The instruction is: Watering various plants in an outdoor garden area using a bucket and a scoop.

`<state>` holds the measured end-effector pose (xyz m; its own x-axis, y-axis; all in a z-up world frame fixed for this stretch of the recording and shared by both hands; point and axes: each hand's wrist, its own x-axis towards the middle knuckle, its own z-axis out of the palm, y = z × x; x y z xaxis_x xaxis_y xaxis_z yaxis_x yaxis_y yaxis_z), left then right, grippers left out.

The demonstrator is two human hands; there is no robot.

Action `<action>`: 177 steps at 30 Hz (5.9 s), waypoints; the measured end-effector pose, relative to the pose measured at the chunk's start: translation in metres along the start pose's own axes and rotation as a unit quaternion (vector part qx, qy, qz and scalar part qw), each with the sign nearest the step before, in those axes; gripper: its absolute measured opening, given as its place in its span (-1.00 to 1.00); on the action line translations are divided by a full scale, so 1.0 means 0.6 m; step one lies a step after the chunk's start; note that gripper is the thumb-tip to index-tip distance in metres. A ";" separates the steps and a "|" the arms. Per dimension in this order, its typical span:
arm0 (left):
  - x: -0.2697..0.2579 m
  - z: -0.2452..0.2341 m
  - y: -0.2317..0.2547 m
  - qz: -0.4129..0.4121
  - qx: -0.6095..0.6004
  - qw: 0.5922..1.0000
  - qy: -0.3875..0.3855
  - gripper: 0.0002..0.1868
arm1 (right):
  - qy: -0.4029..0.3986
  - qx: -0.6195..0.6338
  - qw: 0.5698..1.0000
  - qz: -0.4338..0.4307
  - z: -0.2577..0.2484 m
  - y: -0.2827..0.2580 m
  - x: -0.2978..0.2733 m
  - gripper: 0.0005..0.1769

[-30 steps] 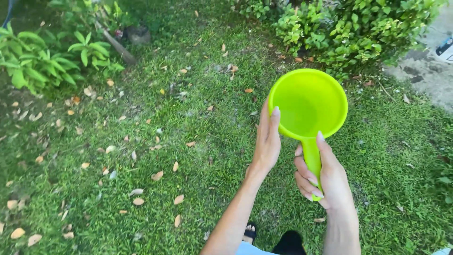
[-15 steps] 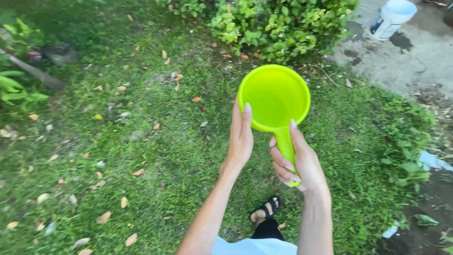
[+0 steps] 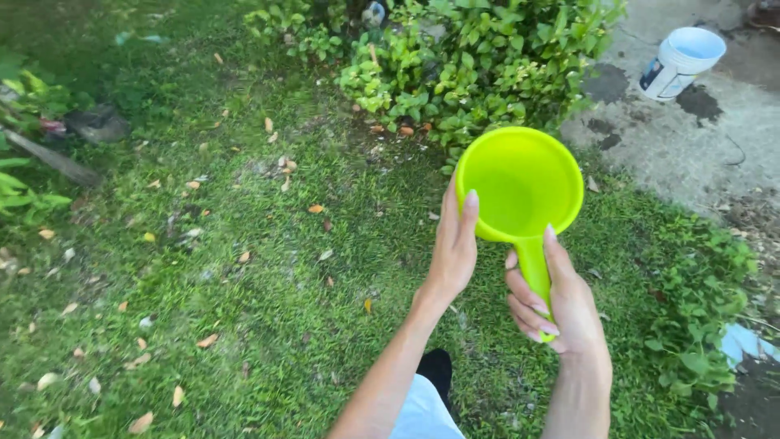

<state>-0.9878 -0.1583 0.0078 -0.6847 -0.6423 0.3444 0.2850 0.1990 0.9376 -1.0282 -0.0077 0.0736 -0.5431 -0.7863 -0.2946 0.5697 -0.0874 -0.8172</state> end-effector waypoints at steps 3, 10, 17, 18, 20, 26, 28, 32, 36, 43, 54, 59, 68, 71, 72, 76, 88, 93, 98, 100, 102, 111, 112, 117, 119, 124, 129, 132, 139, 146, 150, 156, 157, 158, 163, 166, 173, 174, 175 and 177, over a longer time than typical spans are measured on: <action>0.057 0.051 -0.054 -0.033 0.005 0.999 0.001 -0.28 | -0.002 0.023 1.000 0.008 -0.055 -0.022 0.062 -0.37; 0.268 0.185 -0.200 -0.023 -0.056 0.998 -0.008 -0.33 | 0.025 0.004 1.000 -0.002 -0.191 -0.139 0.262 -0.37; 0.574 0.352 -0.241 0.006 -0.110 0.990 -0.089 -0.33 | 0.077 -0.032 0.995 -0.051 -0.324 -0.357 0.466 -0.37; 0.612 0.373 -0.244 0.021 -0.093 0.991 -0.098 -0.33 | 0.069 -0.024 0.995 -0.062 -0.342 -0.390 0.487 -0.35; 0.680 0.425 -0.251 0.010 -0.114 0.986 -0.122 -0.33 | 0.094 -0.022 0.993 -0.065 -0.377 -0.452 0.526 -0.35; 0.832 0.583 -0.309 0.027 -0.133 0.974 -0.180 -0.31 | 0.140 -0.037 0.984 -0.101 -0.519 -0.579 0.620 -0.32; 0.873 0.639 -0.336 0.027 -0.132 0.970 -0.200 -0.31 | 0.143 -0.033 0.984 -0.103 -0.583 -0.613 0.654 -0.30; 0.954 0.770 -0.404 0.039 -0.108 0.971 -0.209 -0.34 | 0.133 -0.047 0.985 -0.097 -0.727 -0.691 0.723 -0.26; 1.045 0.917 -0.467 0.038 -0.103 0.970 -0.217 -0.38 | 0.147 -0.079 0.982 -0.087 -0.879 -0.791 0.792 -0.22; 1.207 1.128 -0.528 0.054 -0.083 0.976 -0.192 -0.43 | 0.142 -0.070 0.985 -0.069 -1.047 -0.965 0.906 -0.25; 1.445 1.350 -0.637 0.016 -0.068 0.983 -0.172 -0.49 | 0.142 -0.026 0.987 -0.069 -1.236 -1.126 1.105 -0.33; 1.575 1.461 -0.740 -0.003 -0.080 0.982 -0.169 -0.52 | 0.147 -0.025 0.987 -0.064 -1.357 -1.199 1.238 -0.35; 1.840 1.622 -0.826 -0.030 -0.063 0.980 -0.185 -0.45 | 0.183 -0.026 0.982 -0.035 -1.517 -1.385 1.451 -0.34; 1.908 1.667 -0.835 -0.021 -0.003 0.980 -0.196 -0.41 | 0.187 -0.011 0.982 -0.030 -1.556 -1.436 1.502 -0.35; 1.928 1.683 -0.844 0.000 0.028 0.980 -0.199 -0.44 | 0.189 -0.012 0.982 -0.024 -1.569 -1.453 1.517 -0.35; 1.997 1.746 -0.873 -0.022 0.035 0.978 -0.206 -0.43 | 0.207 -0.012 0.978 -0.013 -1.622 -1.509 1.574 -0.37; 2.141 1.948 -1.089 -0.138 0.262 0.916 -0.270 -0.28 | 0.180 -0.100 0.972 0.118 -1.947 -1.576 1.808 -0.40; 2.191 2.029 -1.178 -0.122 0.348 0.897 -0.244 -0.41 | 0.148 -0.099 0.968 0.177 -2.063 -1.594 1.904 -0.40; 2.186 2.063 -1.322 -0.131 0.347 0.887 -0.275 -0.47 | 0.116 -0.150 0.956 0.225 -2.162 -1.551 2.004 -0.40; 2.185 2.064 -1.378 -0.149 0.354 0.872 -0.303 -0.48 | 0.096 -0.158 0.951 0.248 -2.203 -1.512 2.053 -0.41; 2.172 2.061 -1.424 -0.169 0.363 0.856 -0.327 -0.50 | 0.116 -0.157 0.939 0.285 -2.242 -1.458 2.093 -0.40; 2.181 2.030 -1.491 -0.231 0.299 0.848 -0.372 -0.51 | 0.132 -0.152 0.909 0.364 -2.283 -1.335 2.155 -0.39; 2.192 2.032 -1.488 -0.228 0.297 0.849 -0.372 -0.51 | 0.134 -0.154 0.910 0.361 -2.291 -1.324 2.160 -0.39; 2.260 2.031 -1.442 -0.218 0.220 0.888 -0.339 -0.62 | 0.137 -0.128 0.903 0.386 -2.322 -1.265 2.193 -0.50; 2.291 2.036 -1.444 -0.229 0.211 0.890 -0.334 -0.63 | 0.140 -0.112 0.905 0.386 -2.364 -1.204 2.226 -0.55; 2.311 2.038 -1.526 -0.204 0.199 0.912 -0.295 -0.67 | 0.166 -0.164 0.880 0.413 -2.470 -1.016 2.323 -0.71; 2.279 2.045 -1.627 -0.215 0.189 0.908 -0.305 -0.67 | 0.096 -0.588 0.712 0.373 -2.589 -0.794 2.392 -0.70; 2.235 2.043 -1.689 -0.233 0.197 0.902 -0.304 -0.69 | 0.077 -0.633 0.649 0.415 -2.575 -0.834 2.407 -0.68; 2.152 2.017 -1.781 -0.245 0.189 0.893 -0.325 -0.69 | 0.153 -0.733 0.601 0.279 -2.722 -0.621 2.417 -0.72; 2.138 1.999 -1.822 -0.276 0.218 0.873 -0.338 -0.70 | 0.069 -0.665 0.673 0.317 -2.801 -0.459 2.451 -0.69; 2.138 1.975 -1.805 -0.343 0.225 0.856 -0.314 -0.68 | 0.085 -0.444 0.834 0.315 -2.790 -0.629 2.381 -0.42; 2.115 1.968 -1.763 -0.470 0.158 0.833 -0.243 -0.63 | 0.111 -0.213 0.920 0.309 -2.639 -0.829 2.236 -0.75; 2.111 1.968 -1.761 -0.468 0.159 0.834 -0.245 -0.63 | 0.112 -0.212 0.921 0.307 -2.611 -0.845 2.215 -0.75; 2.106 1.968 -1.756 -0.464 0.060 0.861 -0.200 -0.63 | 0.121 -0.176 0.932 0.293 -2.582 -0.861 2.192 -0.76; 2.213 2.026 -1.558 -0.333 -0.004 0.932 -0.142 -0.62 | 0.142 -0.075 0.964 0.213 -2.434 -1.019 2.087 -0.51; 2.313 2.069 -1.421 -0.157 0.186 0.965 -0.101 -0.61 | 0.172 -0.060 0.967 0.176 -2.332 -1.191 2.036 -0.57; 2.440 2.100 -1.272 -0.201 0.088 0.970 -0.104 -0.53 | 0.176 0.010 0.983 0.046 -2.152 -1.517 1.998 -0.66; 2.452 2.099 -1.265 -0.206 0.031 0.972 -0.104 -0.52 | 0.187 0.007 0.982 0.028 -2.122 -1.562 2.000 -0.66; 2.465 2.103 -1.247 -0.203 0.025 0.973 -0.109 -0.52 | 0.192 0.004 0.981 0.022 -2.101 -1.596 2.001 -0.66; 2.497 2.100 -1.220 -0.174 -0.063 0.975 -0.119 -0.51 | 0.193 0.051 0.980 0.012 -2.056 -1.658 2.016 -0.66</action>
<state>-3.0674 -0.3335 -0.1034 -0.8867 -0.4619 0.0212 0.0773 -0.1027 0.9917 -3.0129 -0.1172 -0.0808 -0.7106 -0.5007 -0.4943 0.6329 -0.1481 -0.7599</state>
